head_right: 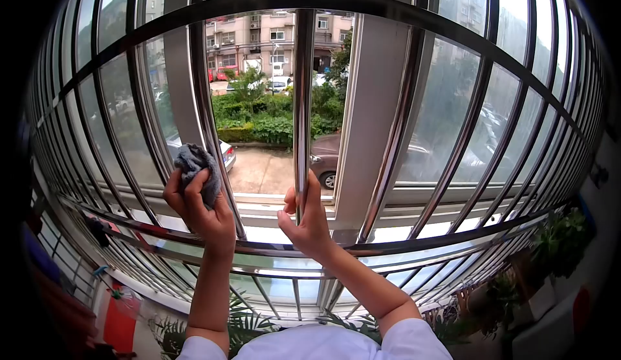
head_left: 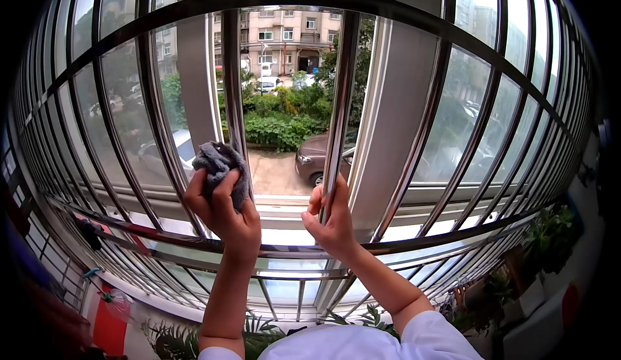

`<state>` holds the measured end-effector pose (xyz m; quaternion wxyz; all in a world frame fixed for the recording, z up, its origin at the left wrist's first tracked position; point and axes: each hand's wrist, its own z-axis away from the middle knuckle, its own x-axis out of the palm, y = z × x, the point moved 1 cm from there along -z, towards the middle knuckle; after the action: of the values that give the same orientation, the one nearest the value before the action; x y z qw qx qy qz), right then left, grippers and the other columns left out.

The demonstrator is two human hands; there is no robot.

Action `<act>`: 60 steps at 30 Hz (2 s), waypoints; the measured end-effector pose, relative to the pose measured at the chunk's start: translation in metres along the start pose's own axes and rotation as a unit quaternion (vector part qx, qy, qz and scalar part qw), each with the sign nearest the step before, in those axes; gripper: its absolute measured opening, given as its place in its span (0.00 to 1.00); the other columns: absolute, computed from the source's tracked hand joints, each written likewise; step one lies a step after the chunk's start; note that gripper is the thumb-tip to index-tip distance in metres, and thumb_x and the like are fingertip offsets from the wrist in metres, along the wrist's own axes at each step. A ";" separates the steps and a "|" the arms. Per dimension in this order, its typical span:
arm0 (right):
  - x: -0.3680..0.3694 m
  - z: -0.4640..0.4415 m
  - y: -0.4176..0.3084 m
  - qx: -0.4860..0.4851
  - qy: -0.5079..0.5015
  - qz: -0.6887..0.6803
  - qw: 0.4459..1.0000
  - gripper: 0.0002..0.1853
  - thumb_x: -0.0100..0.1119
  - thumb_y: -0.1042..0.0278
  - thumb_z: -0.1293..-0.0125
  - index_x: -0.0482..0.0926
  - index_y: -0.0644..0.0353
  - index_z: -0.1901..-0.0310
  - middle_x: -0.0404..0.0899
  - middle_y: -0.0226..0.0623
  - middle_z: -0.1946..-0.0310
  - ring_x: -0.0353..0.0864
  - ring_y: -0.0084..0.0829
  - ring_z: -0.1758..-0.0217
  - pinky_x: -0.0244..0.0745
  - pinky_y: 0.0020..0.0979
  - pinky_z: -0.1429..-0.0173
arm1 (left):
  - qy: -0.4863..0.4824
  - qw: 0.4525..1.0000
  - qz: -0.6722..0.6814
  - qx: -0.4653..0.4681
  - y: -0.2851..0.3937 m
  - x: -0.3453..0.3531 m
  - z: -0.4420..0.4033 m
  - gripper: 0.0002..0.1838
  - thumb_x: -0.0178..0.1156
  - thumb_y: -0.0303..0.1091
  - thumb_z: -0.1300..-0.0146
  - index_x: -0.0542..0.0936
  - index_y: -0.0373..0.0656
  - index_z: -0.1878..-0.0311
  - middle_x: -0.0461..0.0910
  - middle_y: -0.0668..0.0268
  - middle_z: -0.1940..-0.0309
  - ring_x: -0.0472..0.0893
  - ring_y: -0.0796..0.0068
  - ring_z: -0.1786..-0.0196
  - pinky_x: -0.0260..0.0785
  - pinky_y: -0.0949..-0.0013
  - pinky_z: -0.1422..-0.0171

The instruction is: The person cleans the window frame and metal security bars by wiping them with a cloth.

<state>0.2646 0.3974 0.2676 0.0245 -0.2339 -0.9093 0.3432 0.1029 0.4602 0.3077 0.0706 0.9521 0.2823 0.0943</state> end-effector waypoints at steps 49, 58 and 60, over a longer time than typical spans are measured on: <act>-0.096 -0.009 -0.006 -0.036 0.207 0.071 0.975 0.33 0.57 0.83 0.42 0.58 0.59 0.35 0.61 0.22 0.72 0.58 0.12 0.72 0.57 0.13 0.66 | -0.217 0.714 0.655 -0.119 0.071 0.230 -0.069 0.09 0.62 0.32 0.37 0.78 0.43 0.55 0.77 0.72 0.67 0.77 0.84 0.61 0.70 0.79 0.55; -0.090 -0.013 -0.018 -0.018 0.216 0.109 0.970 0.34 0.56 0.81 0.44 0.58 0.61 0.34 0.61 0.23 0.73 0.58 0.12 0.74 0.56 0.13 0.67 | -0.405 0.740 0.530 -0.089 0.048 0.182 0.032 0.10 0.52 0.31 0.32 0.70 0.40 0.51 0.69 0.66 0.61 0.69 0.77 0.57 0.65 0.69 0.48; -0.091 -0.013 -0.019 -0.014 0.209 0.108 0.972 0.34 0.56 0.81 0.44 0.58 0.61 0.34 0.61 0.23 0.73 0.58 0.12 0.73 0.56 0.13 0.66 | -0.475 0.676 0.539 -0.161 0.040 0.178 0.046 0.13 0.51 0.35 0.32 0.68 0.38 0.50 0.70 0.64 0.60 0.70 0.76 0.57 0.66 0.69 0.49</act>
<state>0.3404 0.3527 0.3001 0.1736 -0.3978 -0.8582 0.2740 0.2809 0.5211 0.2952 0.2843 0.8295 -0.3715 -0.3052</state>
